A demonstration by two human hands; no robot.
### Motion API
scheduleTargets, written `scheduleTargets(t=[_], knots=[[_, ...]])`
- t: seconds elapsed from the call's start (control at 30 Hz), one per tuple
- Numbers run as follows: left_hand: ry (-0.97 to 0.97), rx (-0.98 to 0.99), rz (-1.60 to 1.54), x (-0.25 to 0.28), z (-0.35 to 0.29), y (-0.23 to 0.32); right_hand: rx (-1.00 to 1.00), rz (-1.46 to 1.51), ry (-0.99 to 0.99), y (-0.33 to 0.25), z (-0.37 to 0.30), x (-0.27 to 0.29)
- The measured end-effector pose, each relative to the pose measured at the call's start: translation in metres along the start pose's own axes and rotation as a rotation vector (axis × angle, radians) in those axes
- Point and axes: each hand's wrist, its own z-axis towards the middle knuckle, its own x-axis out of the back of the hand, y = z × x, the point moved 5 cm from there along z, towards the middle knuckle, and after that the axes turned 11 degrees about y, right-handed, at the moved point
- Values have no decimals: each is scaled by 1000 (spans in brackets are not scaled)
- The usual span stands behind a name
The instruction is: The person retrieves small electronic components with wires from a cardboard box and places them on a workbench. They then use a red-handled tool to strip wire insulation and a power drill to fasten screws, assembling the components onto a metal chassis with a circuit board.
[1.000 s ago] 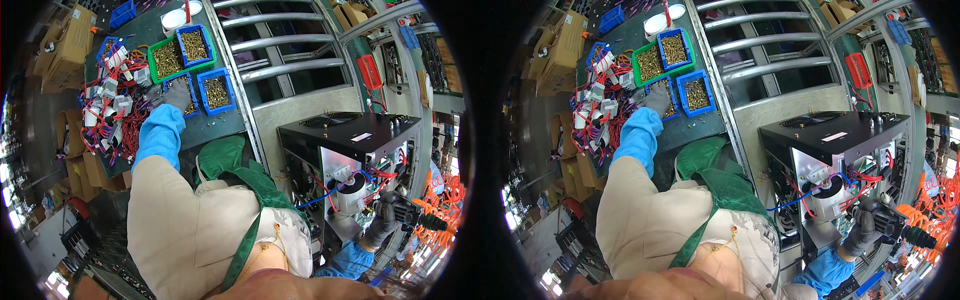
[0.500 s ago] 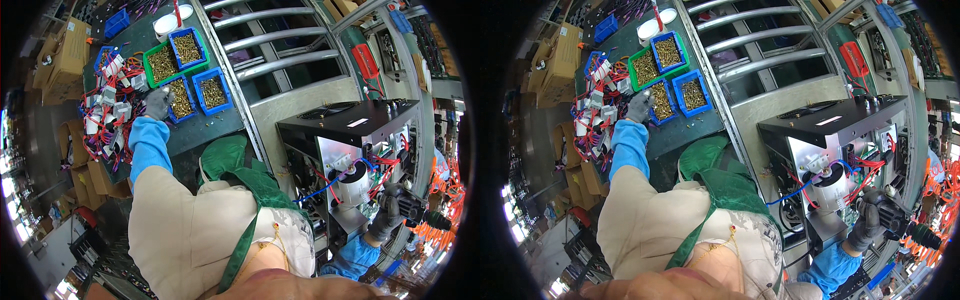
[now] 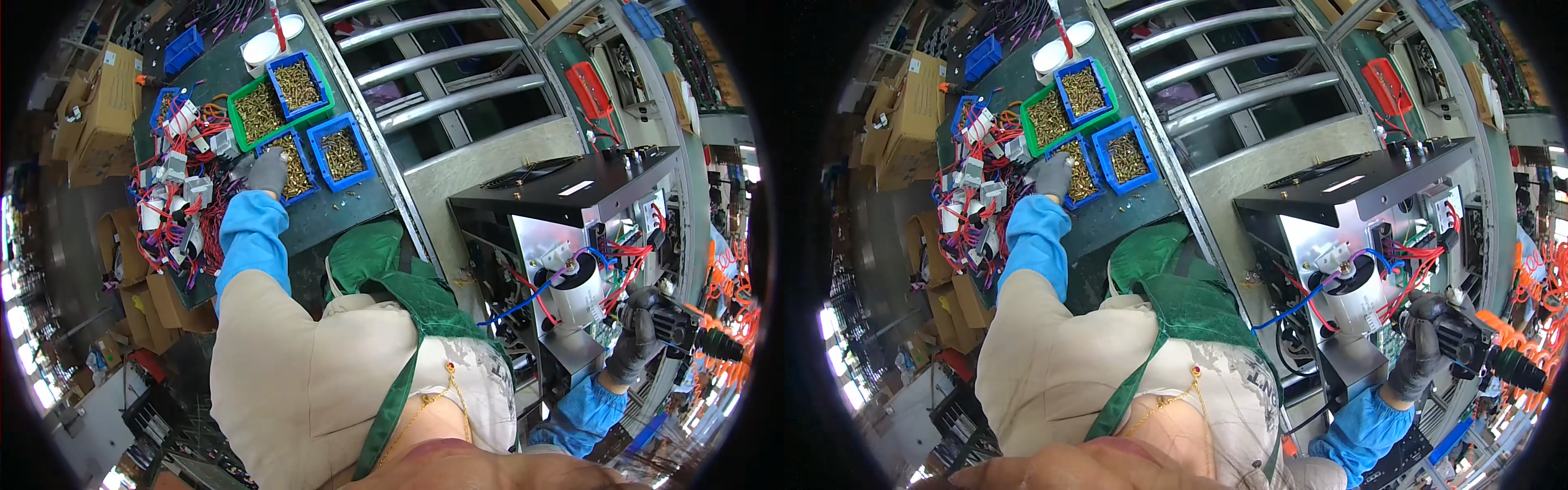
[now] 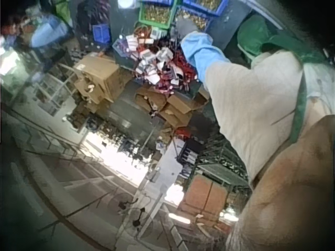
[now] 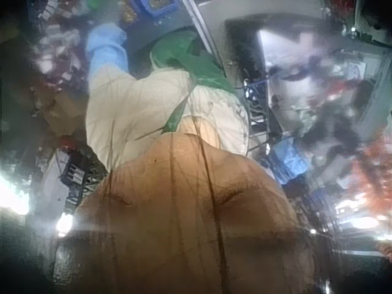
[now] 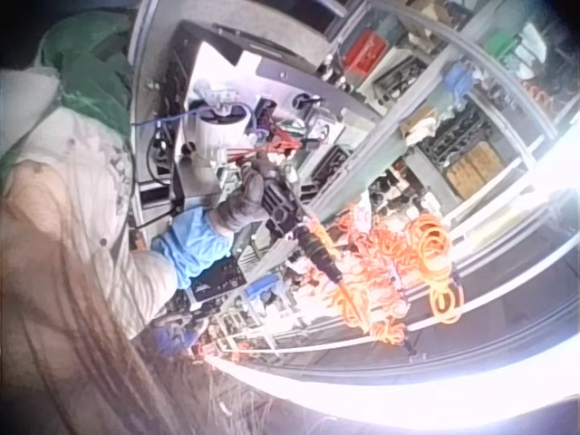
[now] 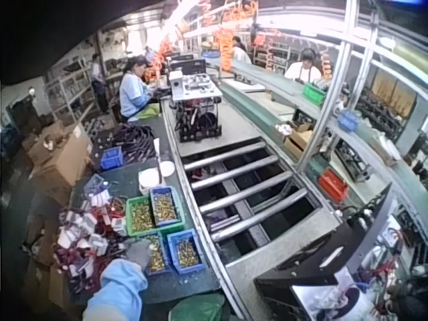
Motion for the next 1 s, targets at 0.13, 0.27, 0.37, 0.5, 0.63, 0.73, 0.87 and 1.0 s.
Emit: scheduleTargets(t=[0.13, 0.27, 0.37, 0.5, 0.63, 0.73, 0.87, 1.0], knots=[[-114, -11, 210, -3, -3, 12, -52, -250, 142, -7, -5, 0], [-222, 10, 243, -31, 5, -17, -153, -140, 146, -6, 0, -10], [-246, -68, 444, -41, 10, -17, -255, -55, 105, -5, 2, -13], [-162, 30, 132, -49, 28, -44, -239, -25, 203, 0, -2, -2], [-249, 356, -760, -93, 55, -107, -209, 14, 163, 3, 0, 3], [-84, -242, -41, -43, 41, -65, -212, 131, 147, 8, 1, 6], [68, -394, 222, -21, 26, -59, -261, 191, 123, 7, 3, 6], [-236, 384, -1168, -20, 17, -65, -226, 273, 179, 7, -3, 10]])
